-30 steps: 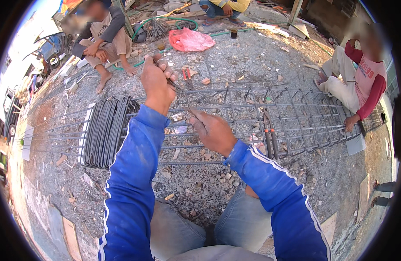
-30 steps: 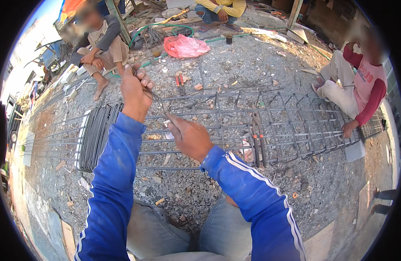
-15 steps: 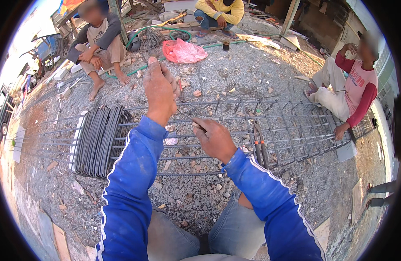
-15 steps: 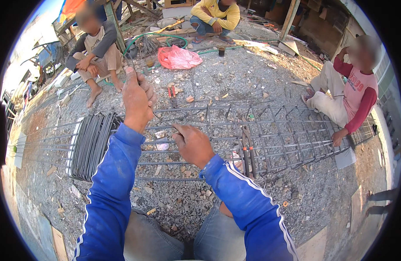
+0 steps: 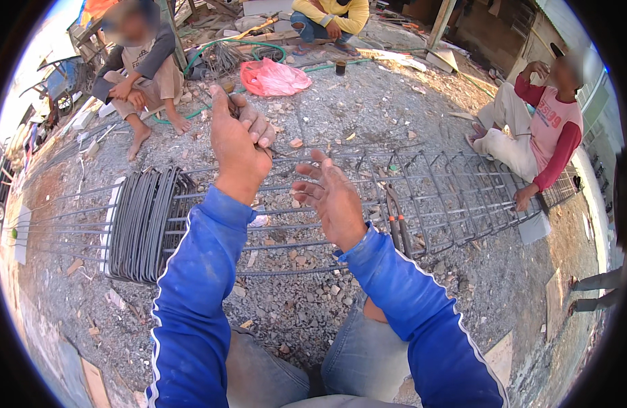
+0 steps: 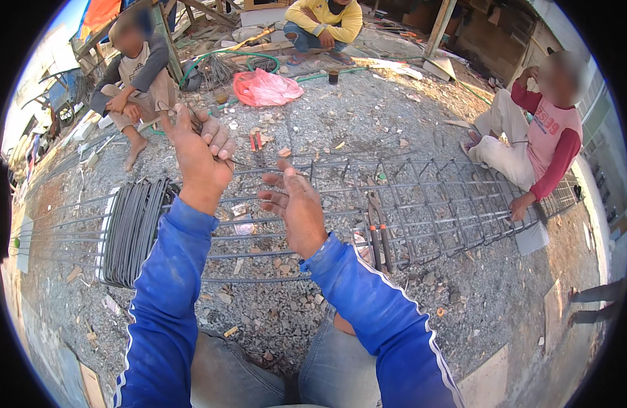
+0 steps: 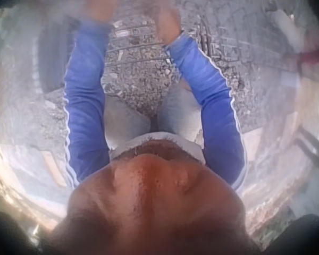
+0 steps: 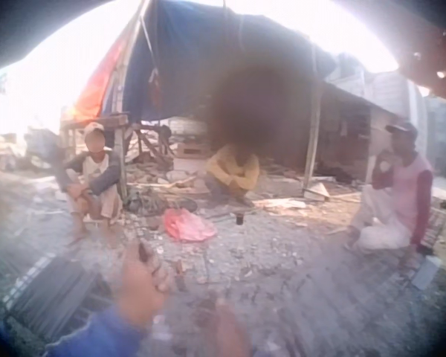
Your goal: The person assembles a rebar cage by hand and using pliers, securing metal wires around the intersections of the reinforcement bars.
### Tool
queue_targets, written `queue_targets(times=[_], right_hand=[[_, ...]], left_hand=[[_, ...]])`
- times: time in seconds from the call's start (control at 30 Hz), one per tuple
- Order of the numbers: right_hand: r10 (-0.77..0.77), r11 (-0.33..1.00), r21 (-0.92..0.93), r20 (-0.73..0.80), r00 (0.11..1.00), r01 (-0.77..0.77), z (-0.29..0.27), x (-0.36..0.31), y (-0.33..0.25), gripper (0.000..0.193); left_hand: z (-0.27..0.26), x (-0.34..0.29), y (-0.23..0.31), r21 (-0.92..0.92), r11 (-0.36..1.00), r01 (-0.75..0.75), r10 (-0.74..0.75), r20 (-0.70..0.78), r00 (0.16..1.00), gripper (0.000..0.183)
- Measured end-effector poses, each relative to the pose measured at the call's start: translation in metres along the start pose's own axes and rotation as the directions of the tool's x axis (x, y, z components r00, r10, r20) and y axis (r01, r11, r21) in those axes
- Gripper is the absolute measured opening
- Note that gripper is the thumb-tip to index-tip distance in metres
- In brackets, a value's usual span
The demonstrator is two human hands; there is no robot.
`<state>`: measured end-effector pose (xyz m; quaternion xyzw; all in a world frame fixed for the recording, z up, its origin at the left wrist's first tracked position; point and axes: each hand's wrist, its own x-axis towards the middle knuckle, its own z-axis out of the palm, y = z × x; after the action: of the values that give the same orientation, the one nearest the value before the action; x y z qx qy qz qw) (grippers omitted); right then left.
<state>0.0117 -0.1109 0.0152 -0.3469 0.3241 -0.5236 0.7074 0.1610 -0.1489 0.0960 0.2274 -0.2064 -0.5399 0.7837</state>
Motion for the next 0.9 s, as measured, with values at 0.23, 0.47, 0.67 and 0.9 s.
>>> queue_targets(times=[0.23, 0.47, 0.67, 0.9], right_hand=[[-0.368, 0.894, -0.281, -0.014, 0.93, 0.349, -0.004, 0.0, -0.003, 0.04], [-0.599, 0.791, -0.3, -0.2, 0.775, 0.534, -0.02, 0.016, -0.026, 0.038], [-0.737, 0.647, -0.412, -0.126, 0.664, 0.641, -0.029, -0.015, -0.057, 0.039], [-0.638, 0.683, -0.395, 0.087, 0.765, 0.615, -0.028, -0.035, -0.059, 0.036]], left_hand=[[-0.025, 0.015, -0.019, 0.125, 0.992, -0.014, 0.028, -0.113, 0.993, 0.041], [-0.055, 0.016, -0.032, 0.524, 0.802, 0.287, -0.248, -0.146, 0.958, 0.063], [-0.13, 0.002, -0.037, 0.993, -0.102, -0.05, -0.786, -0.05, 0.617, 0.081], [-0.288, 0.009, 0.06, 0.557, -0.809, 0.189, 0.172, -0.084, 0.981, 0.028]])
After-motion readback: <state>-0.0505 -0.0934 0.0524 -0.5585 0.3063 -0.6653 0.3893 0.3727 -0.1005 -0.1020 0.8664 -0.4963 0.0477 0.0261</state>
